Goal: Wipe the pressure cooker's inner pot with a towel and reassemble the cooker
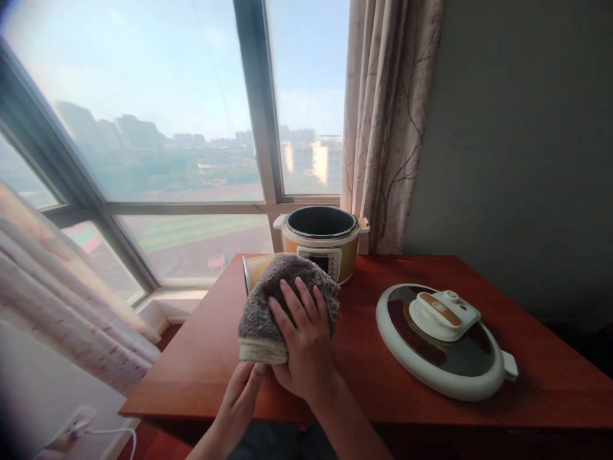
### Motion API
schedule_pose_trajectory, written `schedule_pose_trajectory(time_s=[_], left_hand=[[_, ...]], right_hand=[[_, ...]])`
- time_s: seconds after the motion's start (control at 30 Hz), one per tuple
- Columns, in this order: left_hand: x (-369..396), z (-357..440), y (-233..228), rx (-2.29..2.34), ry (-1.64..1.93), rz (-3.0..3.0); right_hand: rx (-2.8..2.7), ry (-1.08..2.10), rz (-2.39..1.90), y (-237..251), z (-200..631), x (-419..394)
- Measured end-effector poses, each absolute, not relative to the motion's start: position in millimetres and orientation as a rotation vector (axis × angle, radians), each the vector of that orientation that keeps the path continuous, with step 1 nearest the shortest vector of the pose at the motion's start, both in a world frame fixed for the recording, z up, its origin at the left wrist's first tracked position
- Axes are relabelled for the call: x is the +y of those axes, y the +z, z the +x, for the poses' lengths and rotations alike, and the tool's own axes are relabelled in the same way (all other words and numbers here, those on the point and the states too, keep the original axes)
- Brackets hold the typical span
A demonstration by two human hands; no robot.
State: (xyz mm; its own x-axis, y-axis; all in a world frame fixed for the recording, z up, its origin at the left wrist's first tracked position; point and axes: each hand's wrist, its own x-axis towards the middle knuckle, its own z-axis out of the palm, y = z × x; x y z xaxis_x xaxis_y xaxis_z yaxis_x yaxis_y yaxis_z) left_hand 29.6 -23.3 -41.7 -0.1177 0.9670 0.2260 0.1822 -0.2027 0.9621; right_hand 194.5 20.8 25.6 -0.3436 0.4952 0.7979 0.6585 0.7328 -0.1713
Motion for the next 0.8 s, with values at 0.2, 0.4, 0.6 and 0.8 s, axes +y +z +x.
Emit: schedule_pose_trajectory(time_s=[0.2,0.4,0.6,0.8], left_hand=[[-11,15,-41,1.178,1.265,1.776],[-2,18,-34,1.272,1.355,1.584],[1,20,-3,1.281,1.502,1.242],[-1,26,24,1.03,1.397,1.01]], right_hand=[[-1.966,-0.117,-0.929,56,183,52],[-2.038,-0.135,-0.995,64,167,64],[-2.084,-0.222,-0.941,38,171,42],[-2.04,-0.278,-0.902,-3,181,19]])
